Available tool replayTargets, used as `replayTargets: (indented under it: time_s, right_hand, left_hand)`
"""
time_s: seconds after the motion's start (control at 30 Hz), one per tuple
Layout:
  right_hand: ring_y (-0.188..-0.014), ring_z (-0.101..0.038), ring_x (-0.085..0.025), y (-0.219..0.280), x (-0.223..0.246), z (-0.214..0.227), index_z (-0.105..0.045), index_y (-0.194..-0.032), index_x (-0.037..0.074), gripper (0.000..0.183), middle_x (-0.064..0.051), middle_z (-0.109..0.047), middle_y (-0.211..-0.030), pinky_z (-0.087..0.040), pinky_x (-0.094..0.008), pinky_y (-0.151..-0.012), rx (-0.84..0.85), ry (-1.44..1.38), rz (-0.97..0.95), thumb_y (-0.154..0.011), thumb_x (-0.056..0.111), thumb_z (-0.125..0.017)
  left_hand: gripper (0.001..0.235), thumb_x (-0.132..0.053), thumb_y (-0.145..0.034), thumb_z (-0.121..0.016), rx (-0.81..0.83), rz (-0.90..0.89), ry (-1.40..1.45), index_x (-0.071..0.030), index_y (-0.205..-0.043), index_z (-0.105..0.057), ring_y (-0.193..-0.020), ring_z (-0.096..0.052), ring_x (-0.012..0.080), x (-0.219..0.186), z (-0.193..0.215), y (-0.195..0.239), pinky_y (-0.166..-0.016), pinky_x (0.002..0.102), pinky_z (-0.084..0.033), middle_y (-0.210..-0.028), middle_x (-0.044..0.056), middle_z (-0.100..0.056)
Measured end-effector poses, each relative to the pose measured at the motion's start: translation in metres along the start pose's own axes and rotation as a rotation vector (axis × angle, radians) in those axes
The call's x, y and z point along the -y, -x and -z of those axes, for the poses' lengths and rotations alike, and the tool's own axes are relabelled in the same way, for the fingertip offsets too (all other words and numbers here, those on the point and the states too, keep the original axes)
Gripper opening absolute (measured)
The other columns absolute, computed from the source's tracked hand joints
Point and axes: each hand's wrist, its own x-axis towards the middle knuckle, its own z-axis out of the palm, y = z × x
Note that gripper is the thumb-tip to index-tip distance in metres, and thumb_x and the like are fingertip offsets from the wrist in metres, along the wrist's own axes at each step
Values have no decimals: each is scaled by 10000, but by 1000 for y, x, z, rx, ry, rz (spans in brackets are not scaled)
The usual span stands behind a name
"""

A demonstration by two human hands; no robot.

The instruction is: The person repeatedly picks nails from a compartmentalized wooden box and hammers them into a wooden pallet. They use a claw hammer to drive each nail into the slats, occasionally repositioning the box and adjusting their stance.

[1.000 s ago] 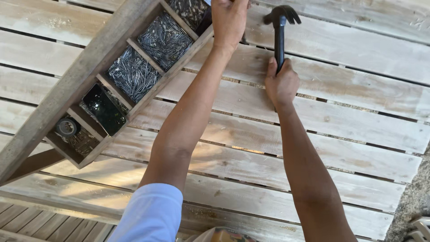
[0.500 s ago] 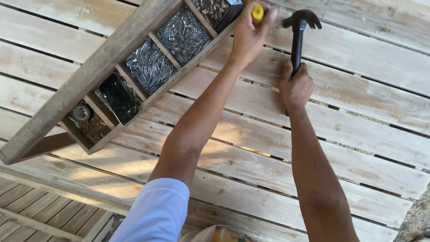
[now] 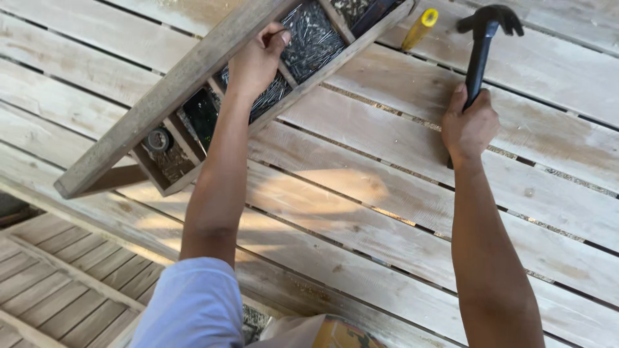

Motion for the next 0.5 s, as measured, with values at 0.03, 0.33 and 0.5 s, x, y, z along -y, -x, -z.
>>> replayTargets:
  time_s: [0.03,0.33,0.5]
  right_hand:
    - [-678,-673,-467,2,-1,1,-617,-916,25,395,-245,-668,-729,-512,-548,-615,5,-16,-6,-1118,363,-643]
    - [-685,-674,-478,0,-6,-1,-614,-923,24,394,-251,-669,-722,-512,-555,-624,-4,7,-8,-1110,370,-636]
    - [-696,-665,-495,-2,-8,-14,-607,-944,19,387,-264,-671,-736,-499,-569,-604,-29,-15,7,-1097,373,-636]
  left_hand:
    - [143,-236,-1035,-681,71,27,-41,-109,-1021,-745,-782,-713,149,2,2,6,-761,319,-570,-957,47,-751]
    - [52,-96,-812,-817,211,-307,-349,-68,-817,-774,-941,-681,368,12,-44,-24,-845,482,-528,-972,169,-715]
    - [53,-82,-802,-809,282,-446,-413,-47,-809,-769,-953,-671,408,3,-35,-25,-858,497,-518,-955,206,-707]
